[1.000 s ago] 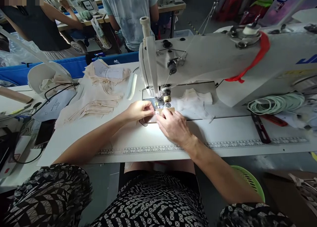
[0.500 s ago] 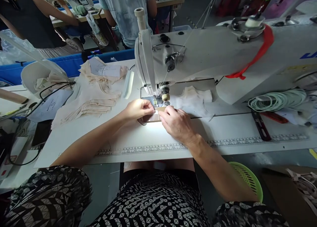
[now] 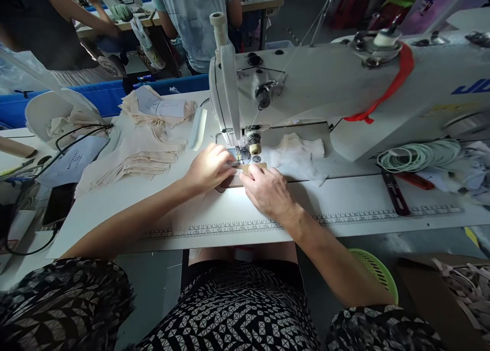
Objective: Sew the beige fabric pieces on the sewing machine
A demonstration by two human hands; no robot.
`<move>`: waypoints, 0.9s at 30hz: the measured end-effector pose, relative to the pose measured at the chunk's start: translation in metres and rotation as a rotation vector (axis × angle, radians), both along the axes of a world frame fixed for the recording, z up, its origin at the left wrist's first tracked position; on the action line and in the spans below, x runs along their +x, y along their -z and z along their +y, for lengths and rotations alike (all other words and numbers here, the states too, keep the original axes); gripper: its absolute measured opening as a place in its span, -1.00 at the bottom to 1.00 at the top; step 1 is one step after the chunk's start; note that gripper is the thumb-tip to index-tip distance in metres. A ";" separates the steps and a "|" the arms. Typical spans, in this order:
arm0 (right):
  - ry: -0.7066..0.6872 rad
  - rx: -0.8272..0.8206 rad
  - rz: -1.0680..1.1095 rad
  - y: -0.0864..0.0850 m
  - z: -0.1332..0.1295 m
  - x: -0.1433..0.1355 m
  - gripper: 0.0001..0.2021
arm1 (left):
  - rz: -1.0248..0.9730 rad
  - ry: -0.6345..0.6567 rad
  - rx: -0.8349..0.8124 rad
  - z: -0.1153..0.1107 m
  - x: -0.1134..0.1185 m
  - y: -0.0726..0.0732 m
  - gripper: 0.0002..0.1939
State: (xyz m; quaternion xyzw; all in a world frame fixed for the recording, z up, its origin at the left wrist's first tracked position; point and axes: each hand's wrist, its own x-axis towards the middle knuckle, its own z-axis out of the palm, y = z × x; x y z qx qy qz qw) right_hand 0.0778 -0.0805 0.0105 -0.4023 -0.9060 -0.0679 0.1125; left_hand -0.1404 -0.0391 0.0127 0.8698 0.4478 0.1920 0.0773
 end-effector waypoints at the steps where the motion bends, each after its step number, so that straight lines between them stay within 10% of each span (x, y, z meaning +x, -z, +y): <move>1: -0.002 0.001 -0.003 -0.001 0.000 0.000 -0.60 | 0.011 0.075 0.106 -0.007 -0.001 0.003 -0.76; 10: -0.012 -0.010 -0.003 0.000 0.002 0.001 -0.56 | 0.189 0.240 0.300 -0.045 -0.004 0.019 -0.54; 27: 0.152 -0.075 0.084 0.004 0.016 0.012 -0.59 | 0.213 0.131 0.187 -0.015 0.003 0.023 -0.62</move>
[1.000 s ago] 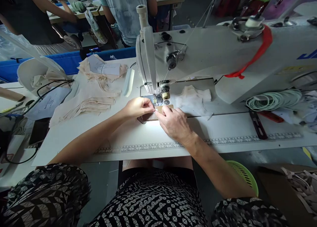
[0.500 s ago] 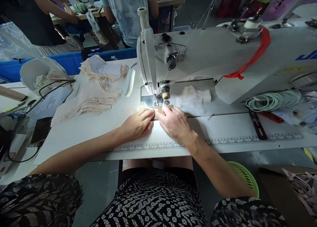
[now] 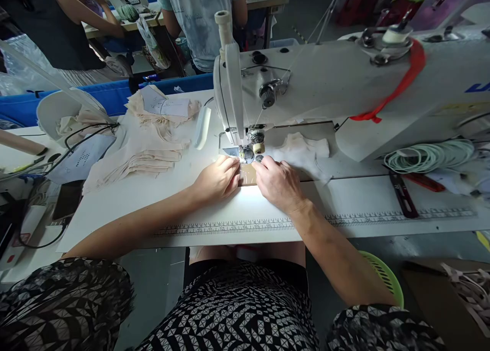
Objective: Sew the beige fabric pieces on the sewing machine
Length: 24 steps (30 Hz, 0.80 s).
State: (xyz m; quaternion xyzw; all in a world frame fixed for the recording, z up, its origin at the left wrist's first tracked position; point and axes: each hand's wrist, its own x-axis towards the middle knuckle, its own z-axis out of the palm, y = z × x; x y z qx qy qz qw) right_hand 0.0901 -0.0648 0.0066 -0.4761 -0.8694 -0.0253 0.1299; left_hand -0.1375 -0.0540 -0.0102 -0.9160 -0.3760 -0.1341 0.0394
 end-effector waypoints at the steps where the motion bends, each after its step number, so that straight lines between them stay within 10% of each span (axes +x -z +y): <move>1: 0.005 -0.005 -0.005 -0.001 0.000 0.000 -0.59 | 0.016 0.002 0.007 0.001 0.000 0.000 -0.61; 24: 0.155 -0.140 0.619 -0.002 0.035 0.002 -0.62 | 0.022 0.025 0.058 0.005 0.002 0.004 -0.59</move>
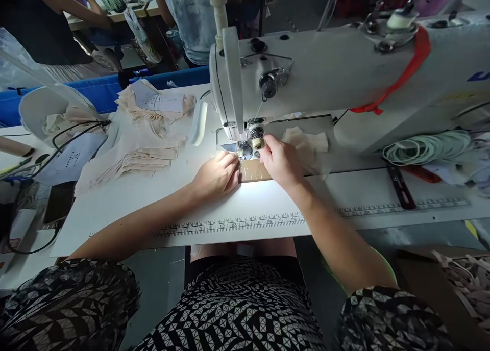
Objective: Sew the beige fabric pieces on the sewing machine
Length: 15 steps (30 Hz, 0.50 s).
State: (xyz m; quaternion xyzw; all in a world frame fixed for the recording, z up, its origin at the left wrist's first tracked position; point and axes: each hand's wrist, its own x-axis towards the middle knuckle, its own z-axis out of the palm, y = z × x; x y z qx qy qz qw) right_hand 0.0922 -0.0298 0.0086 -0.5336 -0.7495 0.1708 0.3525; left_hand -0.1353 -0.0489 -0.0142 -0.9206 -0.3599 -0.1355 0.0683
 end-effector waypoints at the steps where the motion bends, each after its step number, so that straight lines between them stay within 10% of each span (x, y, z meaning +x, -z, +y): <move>1: -0.009 -0.010 0.004 0.001 -0.003 0.000 -0.63 | 0.003 0.000 0.013 0.000 0.000 0.000 -0.60; 15: 0.029 0.057 -0.115 0.007 -0.002 0.003 -0.59 | -0.074 -0.092 -0.096 0.006 0.001 -0.009 -0.71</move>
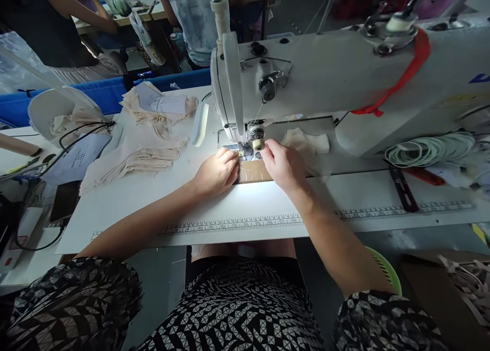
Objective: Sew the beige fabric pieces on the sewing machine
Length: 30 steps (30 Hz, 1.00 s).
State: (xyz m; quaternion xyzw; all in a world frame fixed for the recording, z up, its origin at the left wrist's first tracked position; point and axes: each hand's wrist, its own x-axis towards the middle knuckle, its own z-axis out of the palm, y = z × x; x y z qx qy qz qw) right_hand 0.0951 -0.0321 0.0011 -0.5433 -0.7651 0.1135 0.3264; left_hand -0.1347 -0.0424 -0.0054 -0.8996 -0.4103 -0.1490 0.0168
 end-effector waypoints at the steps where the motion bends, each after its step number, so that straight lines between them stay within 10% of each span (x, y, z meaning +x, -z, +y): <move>1: 0.016 0.011 -0.023 0.002 0.000 0.001 -0.60 | 0.004 -0.033 -0.009 0.001 -0.001 -0.003 -0.73; 11: -0.205 -0.121 -0.191 0.003 -0.011 -0.018 -0.72 | 0.072 -0.438 -0.219 0.013 -0.028 -0.029 -0.72; 22: -0.151 -0.231 -0.119 0.005 -0.020 -0.038 -0.87 | -0.511 -0.309 -0.592 0.020 -0.041 -0.037 -0.70; 30: -0.157 -0.211 -0.065 -0.004 -0.021 -0.063 -0.85 | -0.707 -0.311 -0.552 -0.045 -0.045 -0.045 -0.65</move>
